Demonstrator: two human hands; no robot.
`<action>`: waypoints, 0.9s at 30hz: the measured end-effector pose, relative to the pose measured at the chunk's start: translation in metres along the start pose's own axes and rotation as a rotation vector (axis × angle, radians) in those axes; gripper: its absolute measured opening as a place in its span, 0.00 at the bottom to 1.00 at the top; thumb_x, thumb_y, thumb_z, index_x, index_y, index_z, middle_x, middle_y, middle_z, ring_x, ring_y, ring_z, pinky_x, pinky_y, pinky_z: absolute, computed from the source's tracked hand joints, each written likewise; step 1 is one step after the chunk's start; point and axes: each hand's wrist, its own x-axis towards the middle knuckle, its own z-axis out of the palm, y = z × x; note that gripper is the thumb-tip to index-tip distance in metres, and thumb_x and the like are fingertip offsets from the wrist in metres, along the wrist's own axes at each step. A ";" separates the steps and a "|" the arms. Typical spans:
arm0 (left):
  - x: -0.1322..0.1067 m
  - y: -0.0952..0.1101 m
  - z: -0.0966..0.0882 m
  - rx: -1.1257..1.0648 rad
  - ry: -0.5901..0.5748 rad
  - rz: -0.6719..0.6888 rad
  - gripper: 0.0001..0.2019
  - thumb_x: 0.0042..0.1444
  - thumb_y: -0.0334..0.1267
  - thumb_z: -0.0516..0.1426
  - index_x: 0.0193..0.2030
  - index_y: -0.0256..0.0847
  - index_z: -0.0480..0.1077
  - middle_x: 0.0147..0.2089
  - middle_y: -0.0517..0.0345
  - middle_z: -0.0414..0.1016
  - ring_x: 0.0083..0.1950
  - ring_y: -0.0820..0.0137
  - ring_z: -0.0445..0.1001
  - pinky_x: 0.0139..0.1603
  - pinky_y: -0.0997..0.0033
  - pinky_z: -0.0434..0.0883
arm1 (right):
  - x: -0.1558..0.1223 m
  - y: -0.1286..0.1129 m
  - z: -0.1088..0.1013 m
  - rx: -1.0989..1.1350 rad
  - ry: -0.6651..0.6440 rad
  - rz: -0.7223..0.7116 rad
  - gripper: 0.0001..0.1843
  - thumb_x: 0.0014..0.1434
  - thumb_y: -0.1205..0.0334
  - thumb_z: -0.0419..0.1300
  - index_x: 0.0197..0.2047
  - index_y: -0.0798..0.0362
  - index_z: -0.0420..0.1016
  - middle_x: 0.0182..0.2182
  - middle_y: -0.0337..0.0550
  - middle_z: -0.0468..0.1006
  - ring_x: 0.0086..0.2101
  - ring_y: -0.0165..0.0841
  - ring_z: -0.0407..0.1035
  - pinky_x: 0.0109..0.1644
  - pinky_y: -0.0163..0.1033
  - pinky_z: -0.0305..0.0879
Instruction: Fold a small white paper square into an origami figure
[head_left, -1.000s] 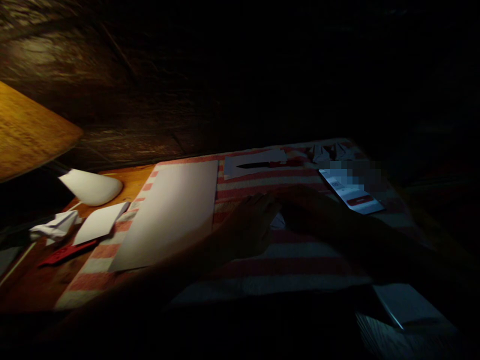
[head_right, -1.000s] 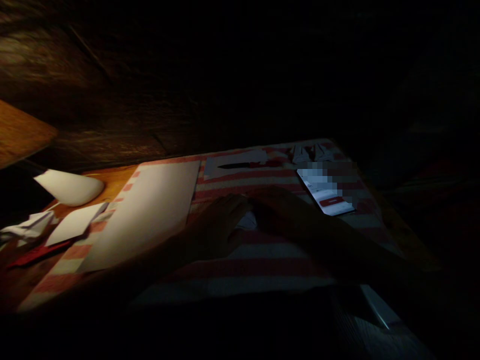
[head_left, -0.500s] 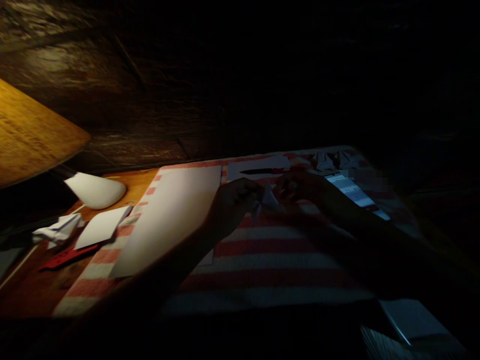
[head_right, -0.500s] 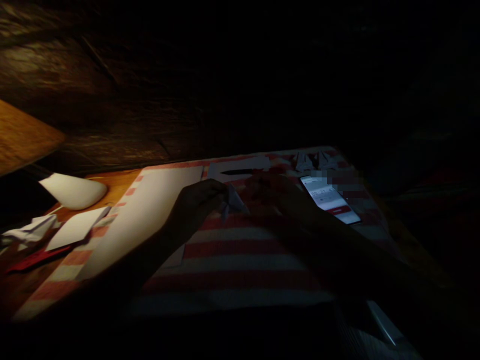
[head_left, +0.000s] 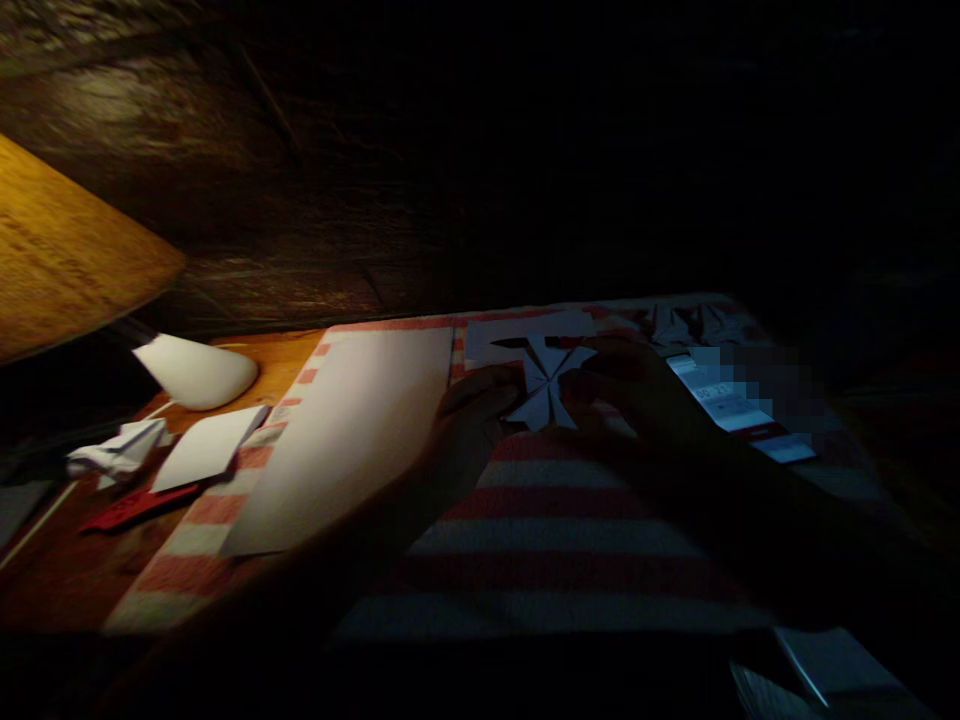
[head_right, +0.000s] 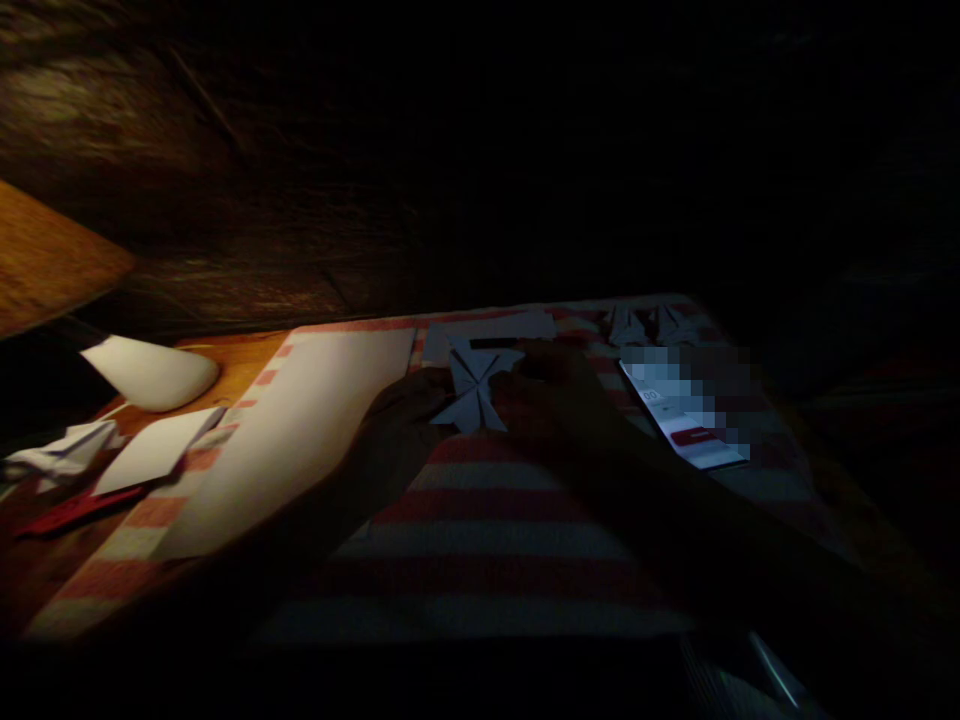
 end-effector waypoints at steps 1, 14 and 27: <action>0.001 -0.002 -0.002 -0.027 -0.008 -0.009 0.08 0.54 0.35 0.63 0.40 0.36 0.78 0.40 0.52 0.81 0.41 0.64 0.80 0.41 0.65 0.79 | 0.000 0.001 0.000 0.020 0.007 0.007 0.07 0.51 0.60 0.69 0.29 0.51 0.74 0.22 0.35 0.73 0.24 0.30 0.67 0.27 0.36 0.64; 0.002 -0.013 -0.004 -0.065 0.044 0.063 0.14 0.59 0.48 0.64 0.44 0.43 0.69 0.44 0.55 0.77 0.43 0.67 0.77 0.41 0.67 0.76 | -0.016 0.013 -0.019 -0.497 0.023 -0.778 0.07 0.57 0.72 0.65 0.37 0.50 0.79 0.41 0.46 0.82 0.46 0.40 0.76 0.48 0.45 0.71; -0.009 -0.003 -0.002 0.550 0.004 0.353 0.02 0.55 0.32 0.61 0.36 0.40 0.73 0.30 0.61 0.75 0.31 0.73 0.73 0.30 0.75 0.69 | -0.025 0.013 -0.011 -0.401 -0.056 -0.536 0.12 0.64 0.67 0.63 0.49 0.46 0.80 0.45 0.42 0.83 0.42 0.35 0.78 0.43 0.40 0.75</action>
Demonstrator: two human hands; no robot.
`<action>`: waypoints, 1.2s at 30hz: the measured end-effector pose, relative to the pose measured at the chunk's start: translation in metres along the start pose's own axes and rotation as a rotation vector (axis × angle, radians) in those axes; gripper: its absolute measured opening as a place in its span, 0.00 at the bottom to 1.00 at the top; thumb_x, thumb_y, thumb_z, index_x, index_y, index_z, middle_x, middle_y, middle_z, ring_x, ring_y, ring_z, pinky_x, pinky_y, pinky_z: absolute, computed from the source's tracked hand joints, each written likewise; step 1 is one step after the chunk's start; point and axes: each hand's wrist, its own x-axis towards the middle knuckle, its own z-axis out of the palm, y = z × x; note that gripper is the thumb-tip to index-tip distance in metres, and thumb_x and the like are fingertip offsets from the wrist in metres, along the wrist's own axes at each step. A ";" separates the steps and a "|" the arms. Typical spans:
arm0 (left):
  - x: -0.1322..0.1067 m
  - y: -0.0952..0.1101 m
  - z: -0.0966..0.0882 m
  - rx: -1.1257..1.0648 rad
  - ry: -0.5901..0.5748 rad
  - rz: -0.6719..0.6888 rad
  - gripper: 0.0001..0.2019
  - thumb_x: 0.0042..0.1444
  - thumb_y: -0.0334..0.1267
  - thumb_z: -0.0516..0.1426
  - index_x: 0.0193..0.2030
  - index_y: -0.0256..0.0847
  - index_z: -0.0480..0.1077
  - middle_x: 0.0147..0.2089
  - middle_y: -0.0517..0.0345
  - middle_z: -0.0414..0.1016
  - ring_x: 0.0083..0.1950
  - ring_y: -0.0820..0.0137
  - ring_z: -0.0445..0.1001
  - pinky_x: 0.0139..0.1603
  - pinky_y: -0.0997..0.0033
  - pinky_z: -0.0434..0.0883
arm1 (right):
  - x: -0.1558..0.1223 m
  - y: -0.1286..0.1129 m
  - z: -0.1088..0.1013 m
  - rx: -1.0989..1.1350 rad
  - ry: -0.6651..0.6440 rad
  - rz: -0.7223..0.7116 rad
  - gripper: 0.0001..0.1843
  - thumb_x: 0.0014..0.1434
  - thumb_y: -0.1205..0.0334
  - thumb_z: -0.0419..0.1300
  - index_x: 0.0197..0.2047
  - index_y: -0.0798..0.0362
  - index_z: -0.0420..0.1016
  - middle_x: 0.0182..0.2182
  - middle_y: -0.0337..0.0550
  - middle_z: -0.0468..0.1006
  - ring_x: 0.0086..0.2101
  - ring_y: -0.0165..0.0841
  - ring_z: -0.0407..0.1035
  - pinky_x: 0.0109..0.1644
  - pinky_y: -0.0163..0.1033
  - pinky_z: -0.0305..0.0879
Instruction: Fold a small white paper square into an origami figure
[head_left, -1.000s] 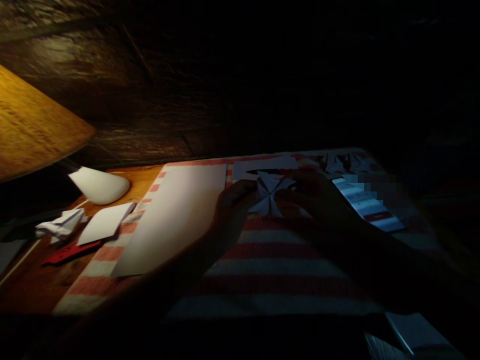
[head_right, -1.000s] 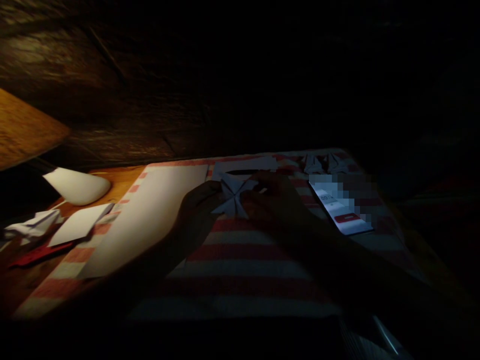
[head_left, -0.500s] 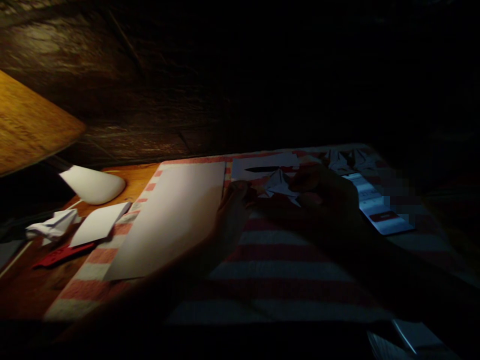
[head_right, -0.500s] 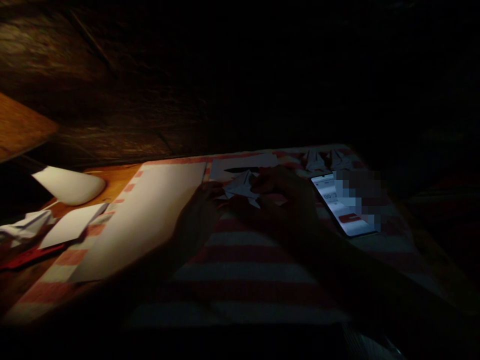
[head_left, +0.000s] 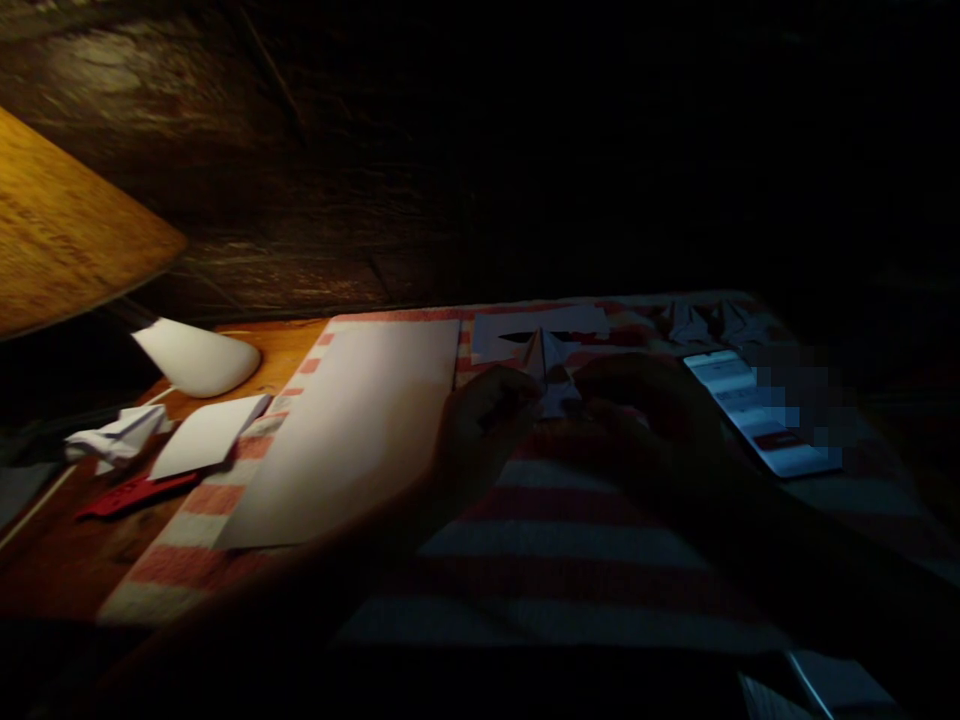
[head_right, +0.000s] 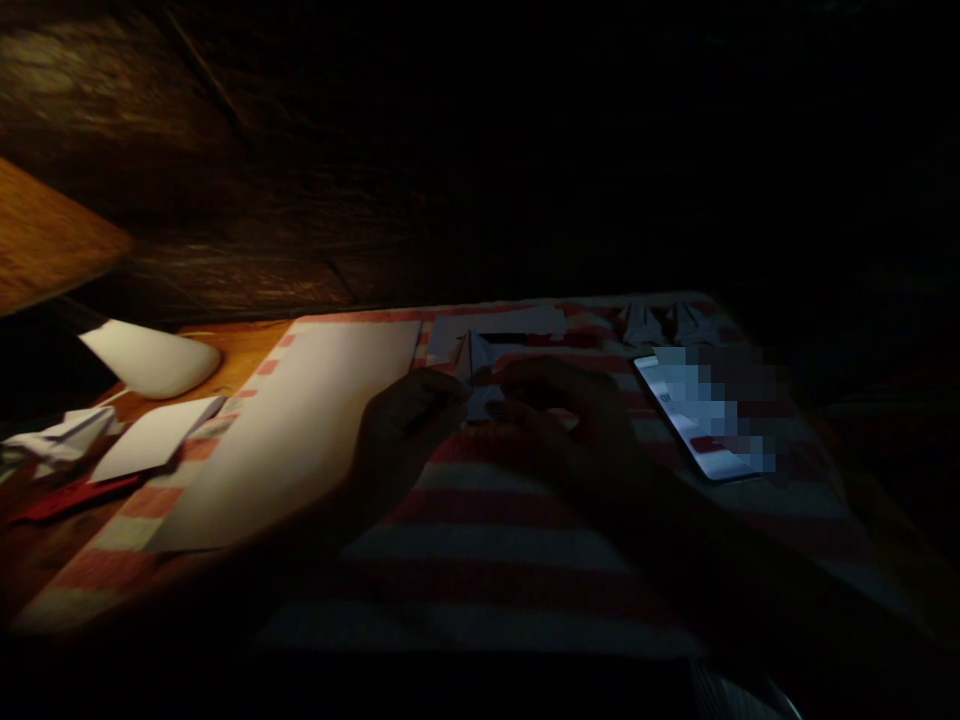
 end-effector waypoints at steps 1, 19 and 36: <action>0.000 0.000 0.000 -0.004 -0.005 -0.001 0.04 0.55 0.31 0.62 0.38 0.40 0.73 0.32 0.60 0.76 0.33 0.72 0.74 0.31 0.75 0.70 | -0.001 0.001 0.001 0.018 -0.019 0.049 0.14 0.62 0.67 0.65 0.51 0.45 0.79 0.46 0.42 0.83 0.41 0.35 0.78 0.42 0.40 0.75; -0.004 0.000 0.002 0.012 0.020 -0.026 0.11 0.52 0.28 0.66 0.43 0.39 0.78 0.41 0.55 0.84 0.40 0.68 0.80 0.42 0.69 0.78 | 0.000 0.005 0.004 0.028 -0.071 0.102 0.16 0.59 0.69 0.68 0.50 0.47 0.81 0.48 0.43 0.83 0.40 0.34 0.78 0.41 0.38 0.76; -0.005 0.004 0.001 0.143 0.024 0.104 0.16 0.54 0.29 0.66 0.49 0.40 0.75 0.42 0.56 0.81 0.42 0.69 0.80 0.42 0.71 0.76 | 0.001 0.002 0.005 0.021 -0.052 0.111 0.17 0.58 0.66 0.69 0.51 0.49 0.79 0.47 0.44 0.83 0.37 0.33 0.77 0.38 0.38 0.74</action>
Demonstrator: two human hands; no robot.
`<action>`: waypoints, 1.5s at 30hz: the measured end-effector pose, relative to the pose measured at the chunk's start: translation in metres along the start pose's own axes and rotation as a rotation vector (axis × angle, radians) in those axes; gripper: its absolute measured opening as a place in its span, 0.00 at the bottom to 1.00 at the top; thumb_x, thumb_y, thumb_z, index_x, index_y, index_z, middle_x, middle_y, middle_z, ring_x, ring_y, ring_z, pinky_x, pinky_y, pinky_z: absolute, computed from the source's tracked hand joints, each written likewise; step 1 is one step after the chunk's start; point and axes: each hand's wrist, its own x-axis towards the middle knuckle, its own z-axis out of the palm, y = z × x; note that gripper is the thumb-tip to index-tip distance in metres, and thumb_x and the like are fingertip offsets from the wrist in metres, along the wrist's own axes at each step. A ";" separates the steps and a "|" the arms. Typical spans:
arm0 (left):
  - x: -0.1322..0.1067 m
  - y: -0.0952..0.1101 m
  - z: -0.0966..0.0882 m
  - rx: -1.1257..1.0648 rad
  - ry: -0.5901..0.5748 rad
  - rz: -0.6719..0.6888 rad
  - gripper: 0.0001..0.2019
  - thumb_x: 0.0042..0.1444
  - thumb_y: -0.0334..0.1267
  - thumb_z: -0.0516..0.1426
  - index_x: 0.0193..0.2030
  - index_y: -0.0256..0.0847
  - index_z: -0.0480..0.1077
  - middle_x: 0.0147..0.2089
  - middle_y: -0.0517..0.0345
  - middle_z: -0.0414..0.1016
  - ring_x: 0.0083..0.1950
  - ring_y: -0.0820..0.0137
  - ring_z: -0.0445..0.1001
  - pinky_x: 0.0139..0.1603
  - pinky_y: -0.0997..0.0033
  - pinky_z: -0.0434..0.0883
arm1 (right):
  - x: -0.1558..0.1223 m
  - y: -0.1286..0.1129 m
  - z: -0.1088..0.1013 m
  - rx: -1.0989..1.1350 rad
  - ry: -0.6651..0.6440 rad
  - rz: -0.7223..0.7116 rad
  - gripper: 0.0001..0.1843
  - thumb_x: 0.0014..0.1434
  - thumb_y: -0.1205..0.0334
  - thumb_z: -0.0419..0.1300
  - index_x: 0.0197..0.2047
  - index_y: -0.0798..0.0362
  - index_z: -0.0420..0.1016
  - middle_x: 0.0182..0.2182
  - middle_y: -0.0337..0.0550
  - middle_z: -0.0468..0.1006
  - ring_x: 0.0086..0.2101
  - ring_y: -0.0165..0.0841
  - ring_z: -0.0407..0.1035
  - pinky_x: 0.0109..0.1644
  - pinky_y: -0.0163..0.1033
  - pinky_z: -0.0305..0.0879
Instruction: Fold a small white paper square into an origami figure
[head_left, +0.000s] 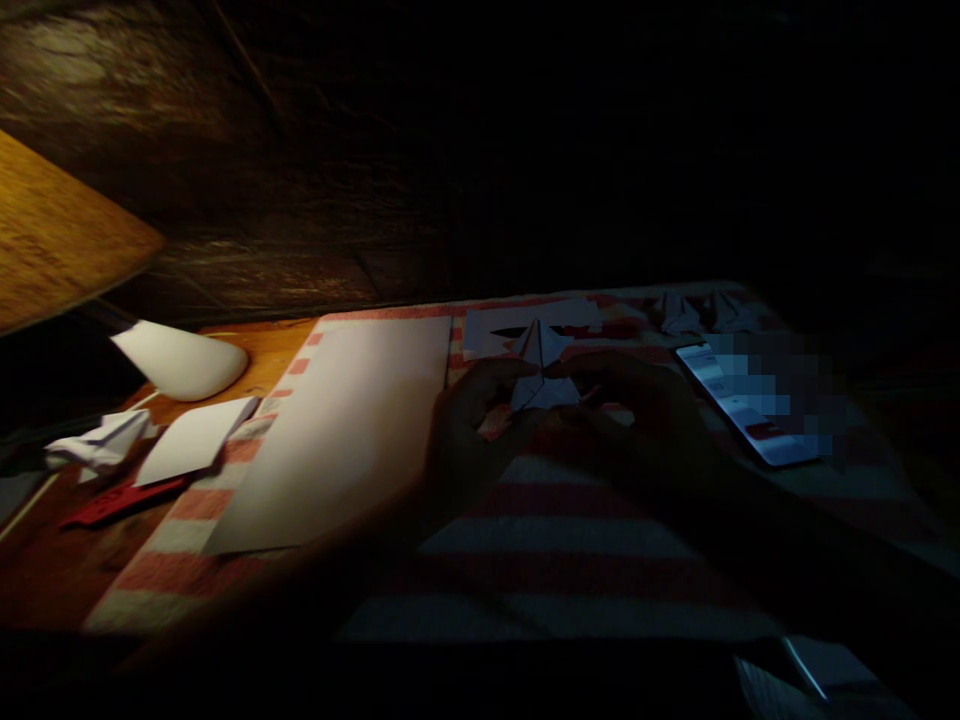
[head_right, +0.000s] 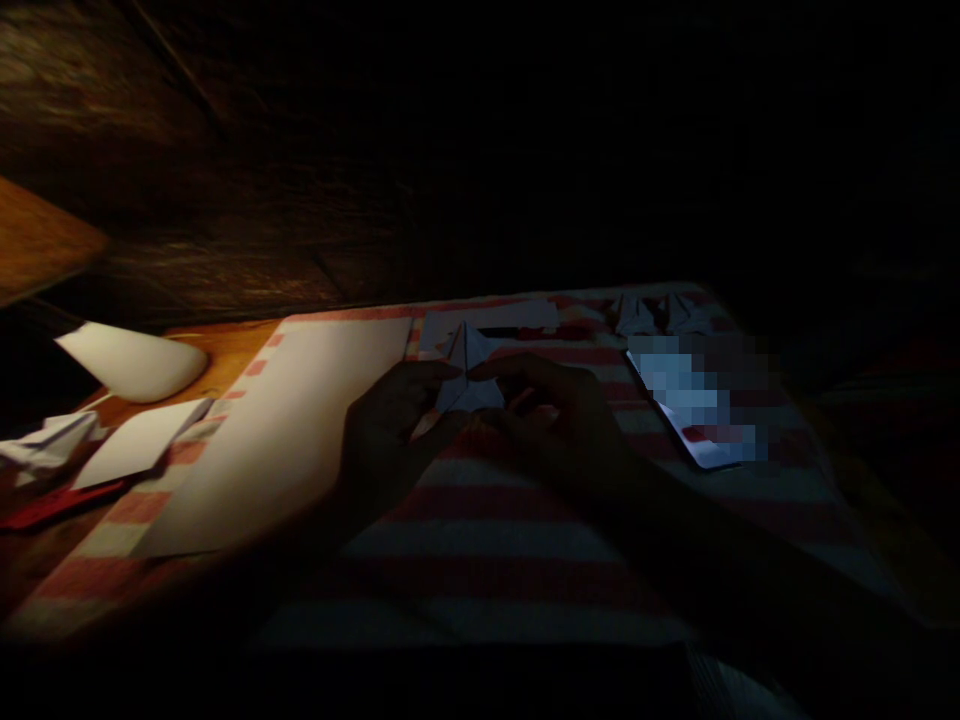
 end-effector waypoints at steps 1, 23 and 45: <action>0.000 0.000 0.000 0.001 -0.005 0.011 0.16 0.54 0.28 0.66 0.49 0.40 0.75 0.42 0.57 0.81 0.42 0.69 0.80 0.42 0.72 0.76 | 0.000 0.000 0.000 -0.001 0.006 0.000 0.16 0.59 0.66 0.69 0.51 0.49 0.80 0.47 0.43 0.83 0.36 0.32 0.77 0.38 0.37 0.74; -0.001 -0.001 -0.001 -0.004 -0.078 0.014 0.18 0.53 0.31 0.67 0.51 0.39 0.74 0.47 0.50 0.80 0.46 0.64 0.80 0.45 0.67 0.76 | -0.001 0.002 -0.001 -0.048 -0.067 -0.031 0.23 0.57 0.69 0.67 0.56 0.48 0.75 0.49 0.45 0.82 0.38 0.34 0.76 0.37 0.37 0.73; -0.003 -0.009 -0.004 -0.051 -0.060 0.113 0.05 0.55 0.34 0.68 0.38 0.44 0.80 0.38 0.56 0.80 0.40 0.65 0.79 0.41 0.66 0.75 | -0.002 -0.002 -0.006 0.061 -0.046 -0.150 0.04 0.63 0.61 0.66 0.36 0.49 0.80 0.37 0.43 0.84 0.36 0.36 0.78 0.37 0.39 0.73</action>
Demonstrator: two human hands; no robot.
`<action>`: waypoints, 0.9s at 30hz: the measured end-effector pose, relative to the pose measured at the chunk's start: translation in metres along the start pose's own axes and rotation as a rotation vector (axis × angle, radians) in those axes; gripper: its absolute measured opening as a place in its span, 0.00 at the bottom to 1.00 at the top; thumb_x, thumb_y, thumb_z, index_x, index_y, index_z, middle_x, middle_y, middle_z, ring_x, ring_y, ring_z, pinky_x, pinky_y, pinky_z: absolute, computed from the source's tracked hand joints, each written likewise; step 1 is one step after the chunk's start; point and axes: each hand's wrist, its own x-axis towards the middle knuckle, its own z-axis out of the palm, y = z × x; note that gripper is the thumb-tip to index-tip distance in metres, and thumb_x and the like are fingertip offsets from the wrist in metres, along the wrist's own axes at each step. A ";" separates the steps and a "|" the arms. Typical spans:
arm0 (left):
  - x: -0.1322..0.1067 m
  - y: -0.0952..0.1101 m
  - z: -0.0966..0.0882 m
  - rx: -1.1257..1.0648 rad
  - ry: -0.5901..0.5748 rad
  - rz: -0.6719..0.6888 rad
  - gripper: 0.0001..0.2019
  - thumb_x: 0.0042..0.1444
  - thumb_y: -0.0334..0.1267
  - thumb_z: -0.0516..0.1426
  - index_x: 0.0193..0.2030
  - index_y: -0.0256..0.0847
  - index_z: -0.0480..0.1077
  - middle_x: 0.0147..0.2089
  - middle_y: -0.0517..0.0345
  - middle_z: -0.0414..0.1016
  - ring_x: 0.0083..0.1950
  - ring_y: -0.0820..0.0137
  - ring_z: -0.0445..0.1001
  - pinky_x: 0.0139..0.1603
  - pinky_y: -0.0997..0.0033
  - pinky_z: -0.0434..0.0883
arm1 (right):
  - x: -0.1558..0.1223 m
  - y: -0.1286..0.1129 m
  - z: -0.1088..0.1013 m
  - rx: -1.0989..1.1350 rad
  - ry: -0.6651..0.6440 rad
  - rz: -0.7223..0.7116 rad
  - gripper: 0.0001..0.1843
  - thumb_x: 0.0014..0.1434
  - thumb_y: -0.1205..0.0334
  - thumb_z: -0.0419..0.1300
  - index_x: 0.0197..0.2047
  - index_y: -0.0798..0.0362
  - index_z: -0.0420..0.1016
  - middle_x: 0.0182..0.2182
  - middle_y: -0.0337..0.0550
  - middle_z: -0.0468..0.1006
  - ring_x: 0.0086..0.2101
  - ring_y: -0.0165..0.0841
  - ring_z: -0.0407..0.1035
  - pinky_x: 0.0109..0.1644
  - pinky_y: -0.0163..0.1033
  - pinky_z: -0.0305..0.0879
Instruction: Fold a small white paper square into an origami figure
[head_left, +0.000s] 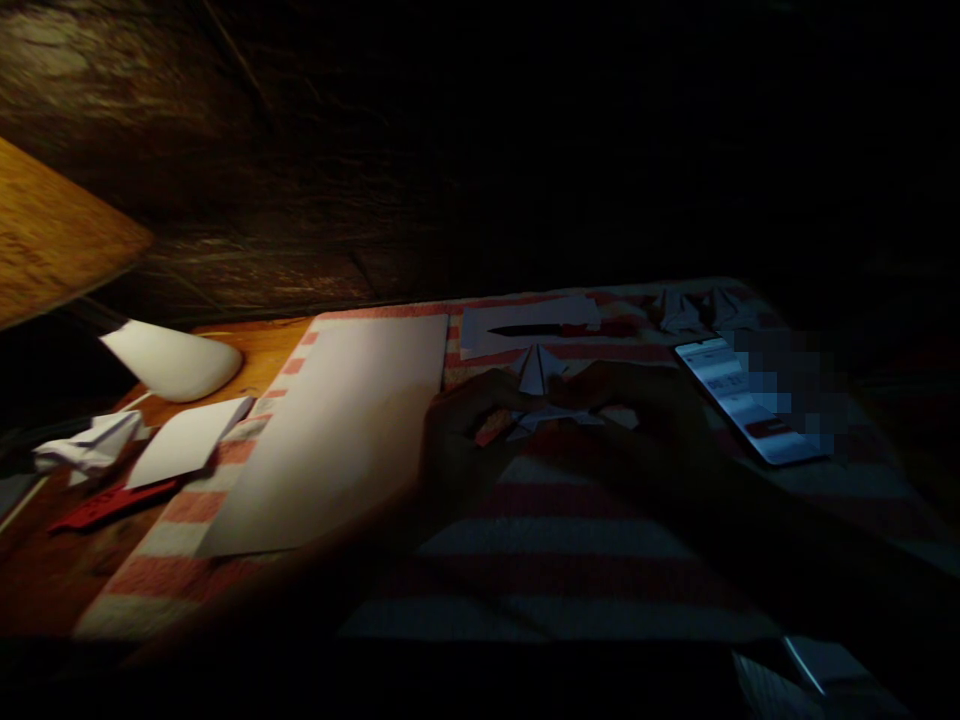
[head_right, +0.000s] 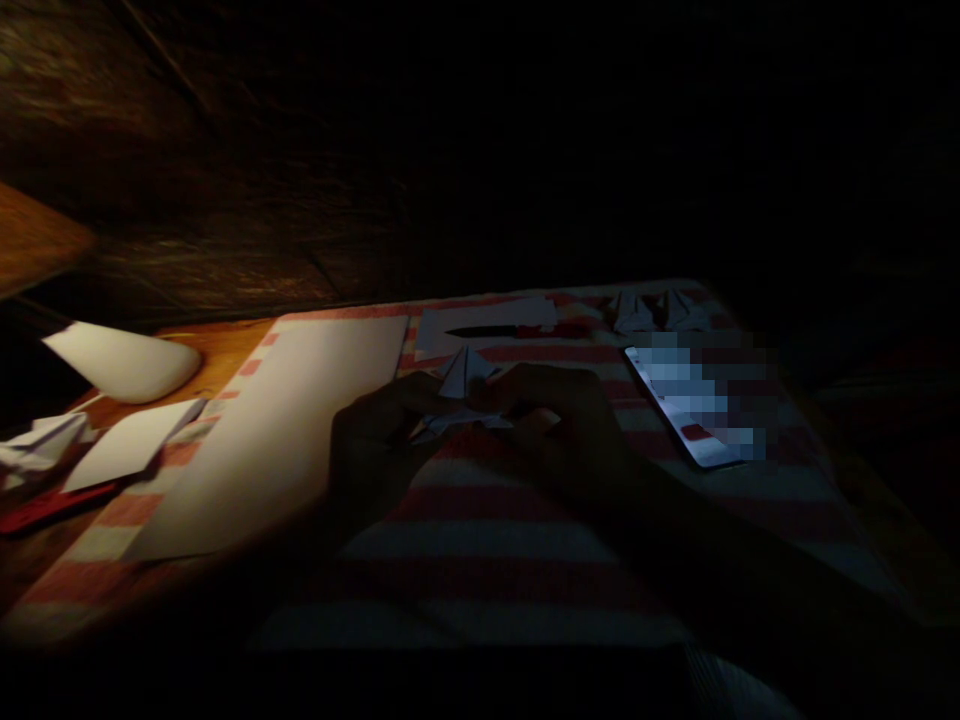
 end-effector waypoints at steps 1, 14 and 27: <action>0.000 0.000 0.000 0.003 0.004 -0.006 0.04 0.55 0.34 0.68 0.38 0.44 0.80 0.38 0.55 0.81 0.40 0.65 0.79 0.41 0.66 0.75 | 0.000 0.000 0.000 0.005 -0.006 0.002 0.04 0.63 0.60 0.66 0.36 0.50 0.80 0.37 0.43 0.84 0.36 0.36 0.78 0.37 0.39 0.73; 0.002 0.005 0.002 0.007 0.011 0.059 0.04 0.56 0.33 0.68 0.38 0.42 0.79 0.36 0.57 0.81 0.38 0.68 0.79 0.37 0.70 0.73 | -0.001 0.002 0.000 0.050 -0.024 0.017 0.02 0.62 0.65 0.66 0.40 0.52 0.80 0.38 0.41 0.83 0.37 0.33 0.77 0.39 0.37 0.70; 0.003 0.004 0.001 0.057 0.016 0.120 0.04 0.56 0.32 0.67 0.38 0.41 0.79 0.36 0.57 0.81 0.38 0.68 0.79 0.37 0.70 0.73 | 0.000 0.002 -0.001 0.013 -0.025 -0.029 0.02 0.62 0.67 0.67 0.39 0.53 0.80 0.37 0.42 0.83 0.36 0.32 0.77 0.38 0.36 0.70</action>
